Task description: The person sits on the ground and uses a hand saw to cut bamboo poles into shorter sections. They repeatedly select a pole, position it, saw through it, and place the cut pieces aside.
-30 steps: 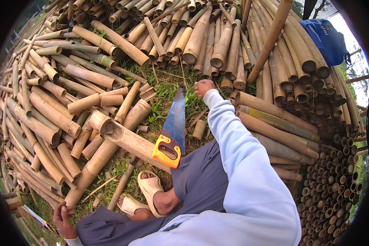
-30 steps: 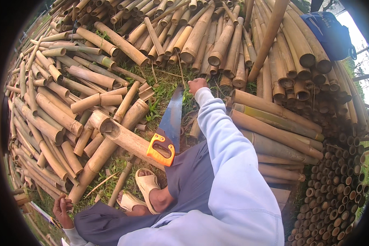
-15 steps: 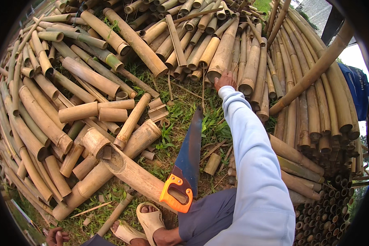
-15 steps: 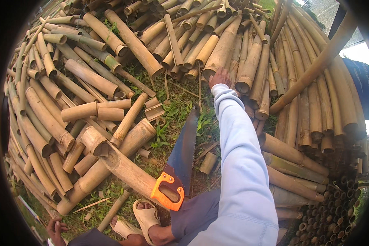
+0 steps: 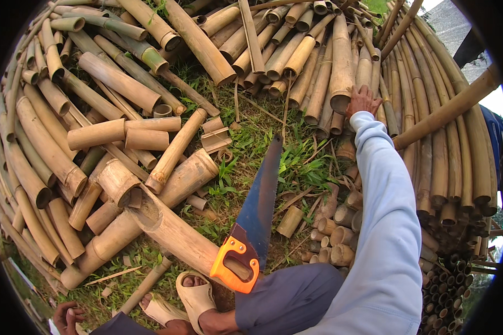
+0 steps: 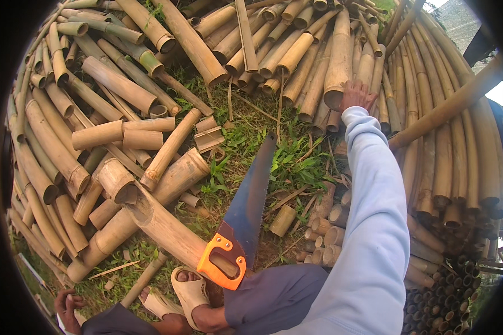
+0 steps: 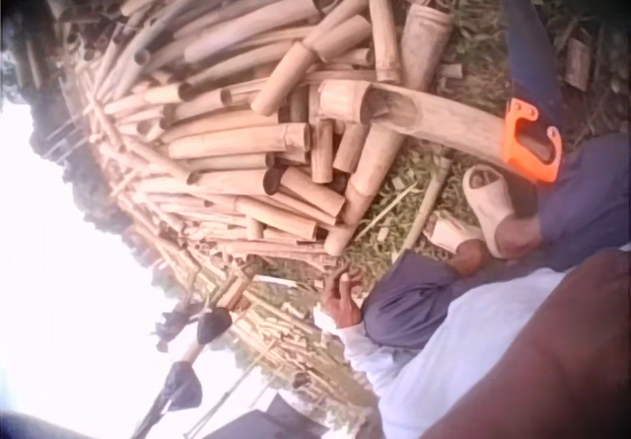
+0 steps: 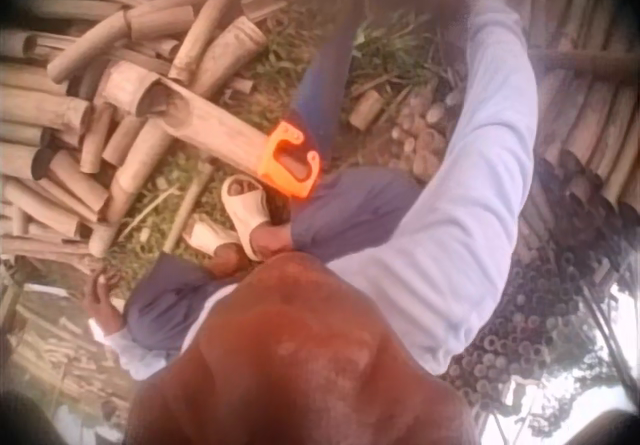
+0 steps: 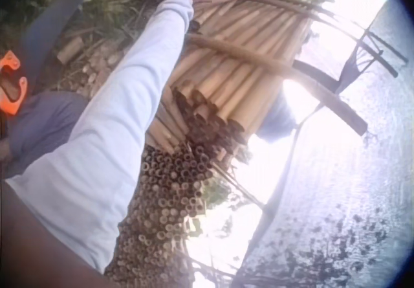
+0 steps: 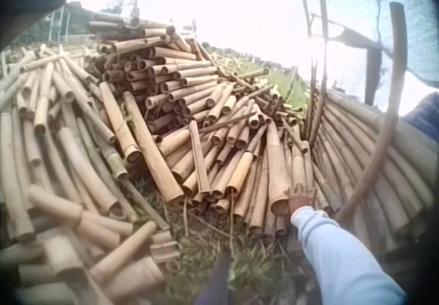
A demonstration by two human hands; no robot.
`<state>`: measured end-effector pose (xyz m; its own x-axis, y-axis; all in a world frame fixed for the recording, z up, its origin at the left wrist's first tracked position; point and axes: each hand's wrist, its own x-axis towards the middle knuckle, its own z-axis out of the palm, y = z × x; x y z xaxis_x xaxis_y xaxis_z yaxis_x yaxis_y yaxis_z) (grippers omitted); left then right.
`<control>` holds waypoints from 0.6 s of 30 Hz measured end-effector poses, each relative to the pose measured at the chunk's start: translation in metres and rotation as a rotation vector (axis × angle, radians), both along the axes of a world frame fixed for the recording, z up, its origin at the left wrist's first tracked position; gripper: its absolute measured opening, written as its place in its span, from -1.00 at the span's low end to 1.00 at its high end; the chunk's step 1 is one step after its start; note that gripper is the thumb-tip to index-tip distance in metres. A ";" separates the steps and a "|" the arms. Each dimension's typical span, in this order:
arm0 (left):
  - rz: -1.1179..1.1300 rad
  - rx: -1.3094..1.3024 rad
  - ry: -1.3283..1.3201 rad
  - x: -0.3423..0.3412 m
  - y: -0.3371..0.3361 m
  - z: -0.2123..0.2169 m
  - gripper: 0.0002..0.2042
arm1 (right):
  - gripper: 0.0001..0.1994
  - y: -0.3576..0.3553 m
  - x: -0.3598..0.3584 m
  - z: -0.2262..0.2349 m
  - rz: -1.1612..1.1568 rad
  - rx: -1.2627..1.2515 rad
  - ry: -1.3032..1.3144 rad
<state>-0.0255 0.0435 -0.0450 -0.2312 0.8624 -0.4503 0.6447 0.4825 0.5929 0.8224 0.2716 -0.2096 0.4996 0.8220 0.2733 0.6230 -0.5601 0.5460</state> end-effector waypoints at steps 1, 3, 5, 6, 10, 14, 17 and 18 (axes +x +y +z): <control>0.014 0.000 0.007 -0.003 -0.002 -0.001 -0.66 | -0.43 -0.013 0.014 0.007 -0.002 0.080 -0.010; 0.017 -0.001 0.051 -0.002 -0.004 -0.001 -0.66 | -0.40 -0.033 0.037 0.017 0.009 0.116 -0.018; 0.009 0.006 0.139 0.001 -0.006 0.004 -0.65 | -0.42 -0.039 0.035 0.014 -0.077 0.151 0.002; -0.001 0.008 0.151 -0.001 -0.006 0.007 -0.65 | -0.45 -0.039 0.035 0.009 -0.089 0.126 -0.008; 0.046 0.034 0.119 -0.017 -0.017 0.005 -0.66 | -0.61 -0.023 0.032 -0.012 -0.071 0.039 0.001; 0.033 0.052 0.076 -0.016 -0.010 0.002 -0.66 | -0.67 -0.002 0.042 -0.042 -0.156 -0.098 0.270; 0.037 0.037 0.098 -0.005 -0.012 0.008 -0.65 | -0.69 -0.008 0.004 -0.060 0.006 0.224 0.280; 0.038 0.030 0.109 -0.001 -0.013 0.010 -0.65 | -0.69 -0.014 -0.017 -0.058 0.091 0.409 0.236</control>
